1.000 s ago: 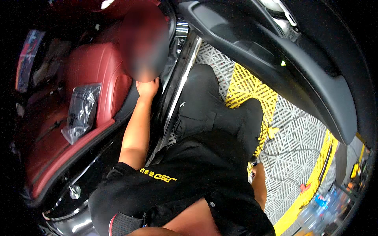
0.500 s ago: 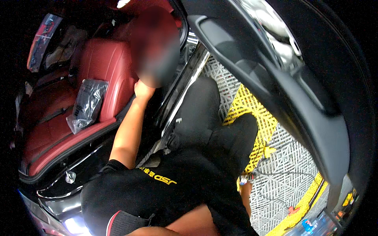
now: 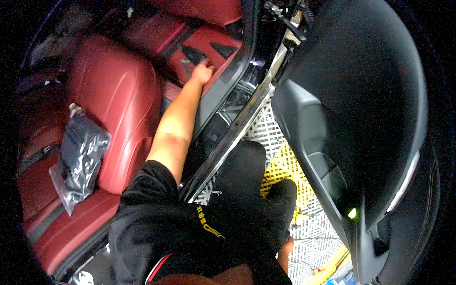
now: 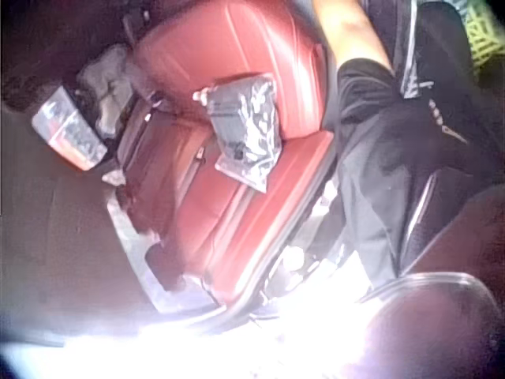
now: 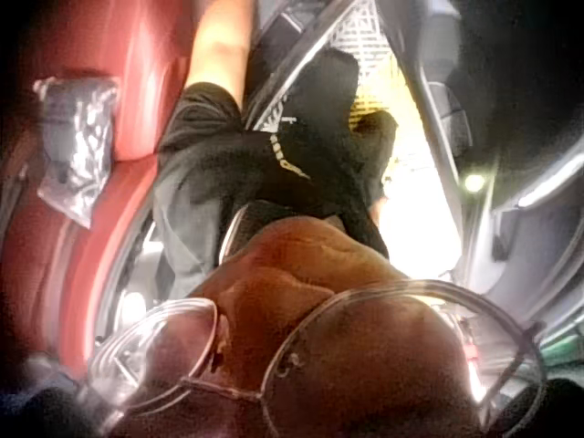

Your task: The person uses a power drill to remove a screw from a car door panel, prys off the window switch assembly with a screwdriver, and disconnects the internal wiring. They then reconnect the wiring, snap the switch assembly back into place, and reattach a plastic trim piece.

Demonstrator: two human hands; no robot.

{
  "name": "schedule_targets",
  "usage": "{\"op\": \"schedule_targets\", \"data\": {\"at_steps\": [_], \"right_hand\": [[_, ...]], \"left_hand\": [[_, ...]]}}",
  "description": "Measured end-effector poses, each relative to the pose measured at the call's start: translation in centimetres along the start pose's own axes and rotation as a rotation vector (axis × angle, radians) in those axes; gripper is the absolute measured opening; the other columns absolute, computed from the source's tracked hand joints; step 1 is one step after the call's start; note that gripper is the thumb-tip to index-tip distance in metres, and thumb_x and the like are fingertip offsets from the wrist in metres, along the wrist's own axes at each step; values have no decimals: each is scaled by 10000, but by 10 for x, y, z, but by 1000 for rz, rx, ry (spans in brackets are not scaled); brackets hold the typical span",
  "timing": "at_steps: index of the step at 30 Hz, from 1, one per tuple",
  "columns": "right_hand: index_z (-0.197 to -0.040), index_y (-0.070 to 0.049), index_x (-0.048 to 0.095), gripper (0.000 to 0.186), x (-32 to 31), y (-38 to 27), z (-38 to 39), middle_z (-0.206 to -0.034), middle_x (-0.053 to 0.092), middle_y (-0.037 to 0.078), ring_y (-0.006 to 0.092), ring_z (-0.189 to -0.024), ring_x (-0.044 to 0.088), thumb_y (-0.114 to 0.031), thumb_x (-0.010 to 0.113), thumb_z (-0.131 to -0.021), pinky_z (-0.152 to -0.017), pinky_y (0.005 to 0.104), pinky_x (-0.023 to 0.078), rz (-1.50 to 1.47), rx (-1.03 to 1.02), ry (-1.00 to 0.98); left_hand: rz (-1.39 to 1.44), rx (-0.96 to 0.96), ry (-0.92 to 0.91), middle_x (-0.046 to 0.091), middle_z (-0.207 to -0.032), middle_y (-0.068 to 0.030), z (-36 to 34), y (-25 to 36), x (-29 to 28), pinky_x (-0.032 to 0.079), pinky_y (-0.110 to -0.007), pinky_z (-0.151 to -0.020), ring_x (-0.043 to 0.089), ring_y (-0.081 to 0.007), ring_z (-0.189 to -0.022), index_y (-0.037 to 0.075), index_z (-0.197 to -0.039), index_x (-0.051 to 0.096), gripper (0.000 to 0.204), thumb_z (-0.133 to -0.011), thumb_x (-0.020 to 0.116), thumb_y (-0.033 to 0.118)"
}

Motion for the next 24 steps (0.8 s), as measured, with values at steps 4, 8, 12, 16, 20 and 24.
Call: {"op": "schedule_targets", "data": {"at_steps": [4, 8, 12, 16, 20, 24], "right_hand": [[-1190, -46, 721, 431, -13, -2, -1, -1062, 762, 171, 316, -949, 719, -367, 641, -914, -819, 437, 537, -59, 89, -137], [-1108, -56, 762, 477, -19, -79, 7, -995, 778, 168, 331, -889, 739, -449, 725, -842, -782, 462, 546, 68, 65, -129], [-1137, -36, 741, 411, -42, -98, 29, -1036, 756, 242, 405, -944, 728, -362, 553, -971, -816, 492, 539, -44, 107, -68], [-1203, -74, 728, 348, -53, -63, 24, -1016, 751, 227, 414, -960, 721, -299, 585, -980, -883, 499, 547, 78, 27, 7], [-1186, -141, 745, 342, -31, -46, 101, -1031, 749, 217, 422, -948, 718, -366, 598, -975, -885, 528, 546, 284, 231, -2], [-1282, -78, 685, 404, -59, -73, 47, -1185, 684, 256, 416, -1031, 686, -333, 563, -993, -880, 517, 562, 472, 147, -245]], "left_hand": [[-247, -312, 0, 494, -1540, -175, -11, -40, 8, 405, -474, -1165, 470, -405, -1416, 78, -1422, 591, 496, -948, 568, 220], [-475, -261, -119, 504, -1532, -153, -19, -13, 10, 410, -487, -1150, 467, -367, -1421, 100, -1396, 615, 452, -978, 533, 253], [-599, -203, 142, 502, -1533, -111, -35, -21, -10, 407, -501, -1136, 437, -361, -1433, 154, -1381, 634, 418, -1053, 406, 278], [-484, -243, 456, 421, -1631, -88, -51, -73, -33, 307, -486, -1207, 365, -319, -1503, 111, -1475, 570, 510, -1085, 331, 336], [-830, -31, 171, 661, -1361, -72, -62, -5, 5, 469, -461, -1038, 581, -280, -1290, 164, -1246, 738, 392, -1039, 421, 266], [-1028, 105, 30, 714, -1252, -123, -100, -92, 29, 585, -393, -892, 685, -231, -1134, 81, -1269, 708, 400, -1082, 410, 271]]}}
Point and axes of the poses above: each hand's wrist, its own z-axis away from the middle knuckle, its own x-axis out of the palm, y = z × x, the point moved 4 cm from there along -z, towards the middle knuckle
